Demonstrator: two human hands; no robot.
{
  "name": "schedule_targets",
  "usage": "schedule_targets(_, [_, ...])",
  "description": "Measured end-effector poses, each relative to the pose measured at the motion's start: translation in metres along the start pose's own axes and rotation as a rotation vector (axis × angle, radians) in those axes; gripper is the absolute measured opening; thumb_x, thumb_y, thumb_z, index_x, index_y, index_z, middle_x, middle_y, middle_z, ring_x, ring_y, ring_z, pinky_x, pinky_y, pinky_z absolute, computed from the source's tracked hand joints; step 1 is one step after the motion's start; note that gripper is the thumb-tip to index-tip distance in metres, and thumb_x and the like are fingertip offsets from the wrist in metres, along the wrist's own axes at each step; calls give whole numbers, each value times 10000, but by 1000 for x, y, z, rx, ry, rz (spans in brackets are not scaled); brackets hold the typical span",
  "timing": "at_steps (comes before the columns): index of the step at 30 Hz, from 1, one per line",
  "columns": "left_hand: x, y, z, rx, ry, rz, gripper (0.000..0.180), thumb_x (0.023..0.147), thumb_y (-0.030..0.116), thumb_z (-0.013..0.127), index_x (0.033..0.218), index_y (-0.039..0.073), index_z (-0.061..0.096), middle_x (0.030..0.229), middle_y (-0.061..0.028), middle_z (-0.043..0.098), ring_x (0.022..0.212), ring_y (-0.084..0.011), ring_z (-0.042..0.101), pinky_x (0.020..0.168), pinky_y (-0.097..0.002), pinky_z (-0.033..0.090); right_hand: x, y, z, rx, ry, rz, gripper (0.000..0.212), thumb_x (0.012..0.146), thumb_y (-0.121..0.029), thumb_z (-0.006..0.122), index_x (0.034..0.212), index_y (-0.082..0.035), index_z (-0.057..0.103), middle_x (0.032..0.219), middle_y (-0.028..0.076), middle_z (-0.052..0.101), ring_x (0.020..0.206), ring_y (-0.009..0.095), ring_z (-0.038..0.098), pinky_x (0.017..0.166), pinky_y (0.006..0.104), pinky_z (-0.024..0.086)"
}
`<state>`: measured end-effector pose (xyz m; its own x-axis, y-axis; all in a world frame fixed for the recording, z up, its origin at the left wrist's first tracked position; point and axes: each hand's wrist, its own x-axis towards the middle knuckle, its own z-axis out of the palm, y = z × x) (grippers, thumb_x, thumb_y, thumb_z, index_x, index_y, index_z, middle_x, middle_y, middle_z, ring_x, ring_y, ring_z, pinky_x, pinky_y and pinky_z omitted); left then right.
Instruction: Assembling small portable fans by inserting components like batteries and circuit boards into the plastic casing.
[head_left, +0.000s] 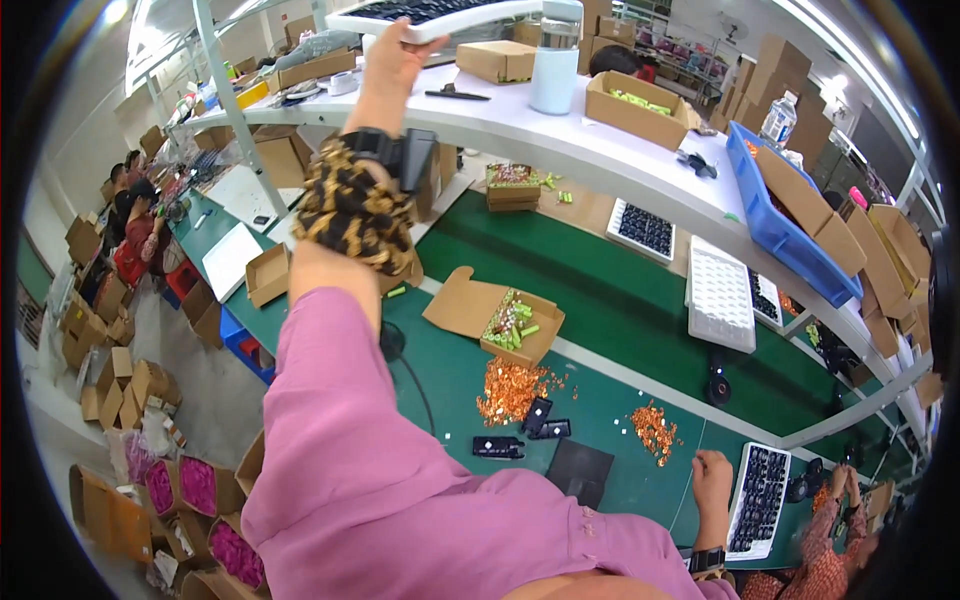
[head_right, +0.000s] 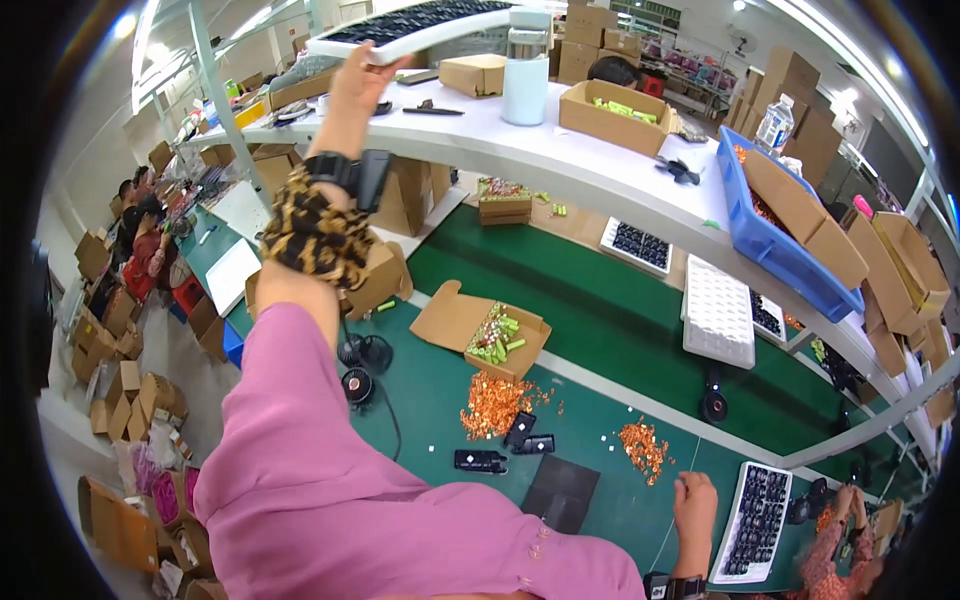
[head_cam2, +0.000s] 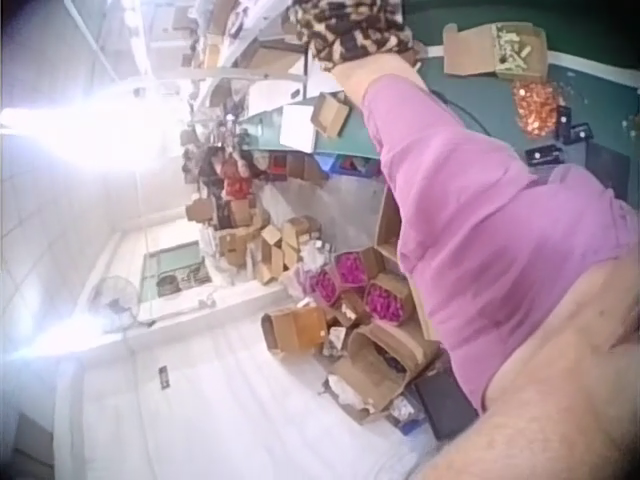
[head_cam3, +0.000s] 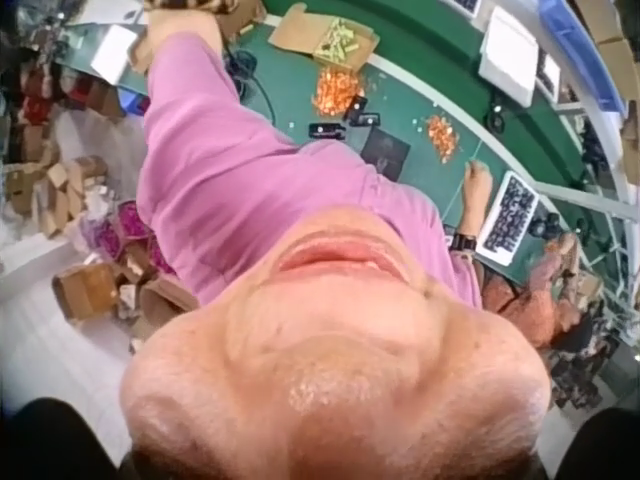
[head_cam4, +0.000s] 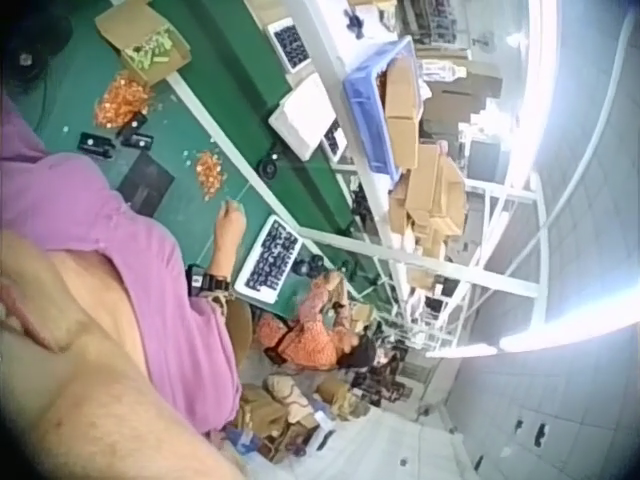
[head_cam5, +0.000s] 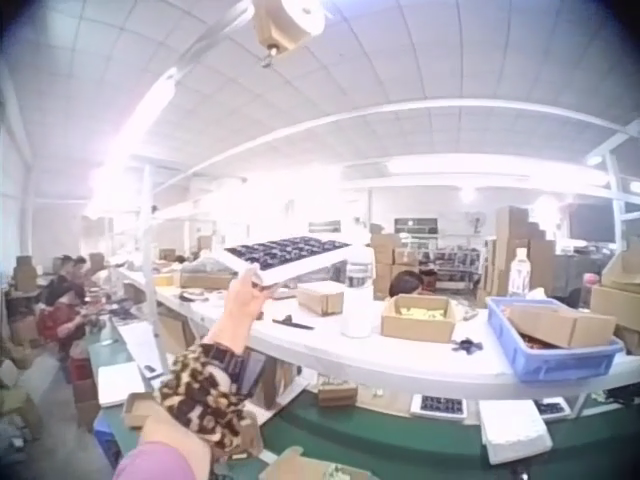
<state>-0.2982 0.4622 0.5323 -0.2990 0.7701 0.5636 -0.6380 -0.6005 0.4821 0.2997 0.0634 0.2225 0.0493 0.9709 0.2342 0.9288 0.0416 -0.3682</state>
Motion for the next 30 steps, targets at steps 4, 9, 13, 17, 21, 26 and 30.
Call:
schedule_targets(4, [-37, 109, -48, 27, -150, -30, 365, 867, 33, 585, 1161, -100, 415, 1214, -257, 521, 1167, -430, 506, 998, -599, 452, 21, -14, 7, 41, -71, -79, 157, 787, -45, 642, 937, 1, 654, 896, 189, 636, 808, 372, 619, 726, 423, 500])
schedule_targets(9, [-249, 197, -6, 348, 188, 126, 310, 923, 123, 520, 1177, -45, 463, 1238, -213, 528, 1188, -379, 505, 991, -556, 456, 41, -26, 13, 149, -84, -211, 149, 789, -51, 644, 930, -6, 659, 939, 172, 648, 845, 360, 626, 742, 420, 503])
schedule_targets(13, [-403, 242, -17, 325, 232, -19, 272, 938, 203, 516, 1132, 12, 528, 1140, -159, 617, 1029, -311, 622, 809, -470, 565, 58, -22, 31, 237, -86, -355, 147, 798, -71, 652, 930, -9, 663, 937, 168, 651, 836, 356, 627, 746, 409, 509])
schedule_targets(17, [-534, 228, -1, 463, 502, -35, 315, 915, 260, 529, 1115, 20, 561, 1047, -96, 663, 888, -241, 661, 602, -405, 591, 72, -41, 40, 306, -166, -426, 163, 802, -82, 656, 950, -14, 663, 950, 175, 652, 840, 338, 635, 731, 390, 516])
schedule_targets(21, [-602, 185, 22, 322, 602, -173, 422, 874, 248, 541, 1203, -14, 500, 1034, -124, 646, 782, -246, 659, 539, -367, 556, 84, -58, 56, 728, -252, -373, 297, 860, -169, 651, 1122, -30, 634, 986, 117, 669, 838, 204, 652, 664, 333, 508])
schedule_targets(26, [-617, 139, 15, 287, 358, -407, 509, 824, 230, 588, 1231, -46, 460, 1000, -142, 635, 778, -245, 663, 542, -359, 559, 116, -79, 86, 1270, -634, 73, 598, 974, -471, 446, 1405, -63, 376, 1226, 154, 585, 976, 194, 618, 755, 308, 488])
schedule_targets(30, [-598, 79, -10, 259, 386, -538, 587, 778, 206, 644, 1245, -89, 447, 1017, -133, 641, 796, -206, 673, 636, -341, 587, 121, -68, 91, 1651, -740, 138, 636, 980, -509, 392, 1385, -19, 399, 1302, 153, 545, 1103, 253, 586, 926, 394, 483])
